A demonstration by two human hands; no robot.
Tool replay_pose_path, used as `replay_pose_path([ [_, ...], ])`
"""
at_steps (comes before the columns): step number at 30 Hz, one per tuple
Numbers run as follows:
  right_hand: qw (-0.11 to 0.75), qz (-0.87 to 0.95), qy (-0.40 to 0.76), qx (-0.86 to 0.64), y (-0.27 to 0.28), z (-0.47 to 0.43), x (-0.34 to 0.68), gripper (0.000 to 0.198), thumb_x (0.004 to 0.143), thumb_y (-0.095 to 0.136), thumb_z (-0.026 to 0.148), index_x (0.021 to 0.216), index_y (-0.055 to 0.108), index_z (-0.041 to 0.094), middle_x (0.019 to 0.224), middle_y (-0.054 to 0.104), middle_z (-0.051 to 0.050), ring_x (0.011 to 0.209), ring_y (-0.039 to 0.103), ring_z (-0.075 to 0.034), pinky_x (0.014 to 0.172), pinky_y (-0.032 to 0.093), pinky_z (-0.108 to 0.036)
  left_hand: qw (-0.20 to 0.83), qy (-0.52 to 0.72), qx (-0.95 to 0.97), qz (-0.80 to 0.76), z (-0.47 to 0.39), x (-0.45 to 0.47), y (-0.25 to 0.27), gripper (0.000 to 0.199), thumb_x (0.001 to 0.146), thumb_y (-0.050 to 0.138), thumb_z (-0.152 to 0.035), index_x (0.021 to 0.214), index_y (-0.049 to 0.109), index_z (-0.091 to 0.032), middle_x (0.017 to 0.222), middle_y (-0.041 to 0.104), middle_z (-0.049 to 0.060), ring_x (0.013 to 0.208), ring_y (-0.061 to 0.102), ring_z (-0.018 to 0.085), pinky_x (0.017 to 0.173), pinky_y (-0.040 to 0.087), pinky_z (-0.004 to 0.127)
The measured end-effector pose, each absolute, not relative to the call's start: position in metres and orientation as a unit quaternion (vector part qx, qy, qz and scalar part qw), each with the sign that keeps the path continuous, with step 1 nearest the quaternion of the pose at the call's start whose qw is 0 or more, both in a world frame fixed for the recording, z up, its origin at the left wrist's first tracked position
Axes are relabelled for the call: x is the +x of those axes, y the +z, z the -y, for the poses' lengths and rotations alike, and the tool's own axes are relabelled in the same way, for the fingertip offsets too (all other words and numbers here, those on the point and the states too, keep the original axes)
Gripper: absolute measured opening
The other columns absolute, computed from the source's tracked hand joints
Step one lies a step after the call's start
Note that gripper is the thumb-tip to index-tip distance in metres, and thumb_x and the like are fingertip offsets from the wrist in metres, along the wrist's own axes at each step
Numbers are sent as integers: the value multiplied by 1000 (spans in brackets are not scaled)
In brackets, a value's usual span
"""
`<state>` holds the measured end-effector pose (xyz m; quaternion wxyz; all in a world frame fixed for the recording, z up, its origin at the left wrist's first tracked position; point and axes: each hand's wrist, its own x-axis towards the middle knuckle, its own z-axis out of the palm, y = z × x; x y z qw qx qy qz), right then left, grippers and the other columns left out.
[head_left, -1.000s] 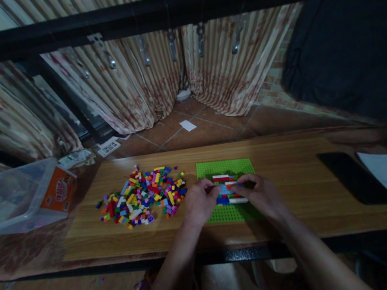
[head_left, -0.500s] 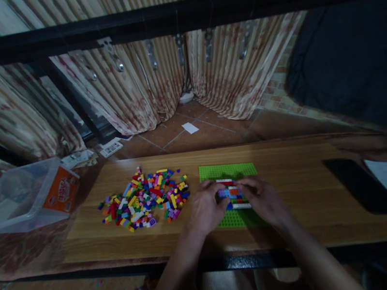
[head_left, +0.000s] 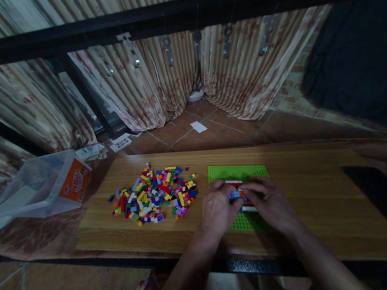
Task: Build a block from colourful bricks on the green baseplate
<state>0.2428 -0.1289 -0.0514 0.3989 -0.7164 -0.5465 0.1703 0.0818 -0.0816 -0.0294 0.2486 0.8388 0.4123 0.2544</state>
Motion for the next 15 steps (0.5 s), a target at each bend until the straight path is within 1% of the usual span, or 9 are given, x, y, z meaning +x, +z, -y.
replay_pose_path([
  [6,395,556,163,-713,-56,126,246,41,82,52,56,87,76,24,107,64,-11,106,58,-28,95,44,-48,251,243,831,-433,85,85,-29,16,82,63,-32,93,66,-22,98,61,4,95,59,20,86,51,31],
  [10,365,564,169,-721,-57,126,251,46,79,50,61,86,75,22,104,66,-11,100,60,-29,94,45,-48,243,232,836,-434,88,85,-30,25,82,61,-38,99,66,-21,98,62,4,92,60,20,83,53,31],
  [12,342,564,176,-731,-60,126,255,49,79,49,62,88,74,22,106,65,-11,96,62,-29,90,47,-48,238,225,837,-438,88,85,-31,28,82,59,-41,101,66,-21,100,63,4,89,61,20,80,54,31],
  [15,331,572,171,-731,-66,125,262,49,78,50,64,87,74,23,106,66,-10,95,63,-30,87,49,-48,233,231,840,-432,88,84,-32,33,83,59,-45,102,66,-20,99,63,5,88,62,20,79,55,31],
])
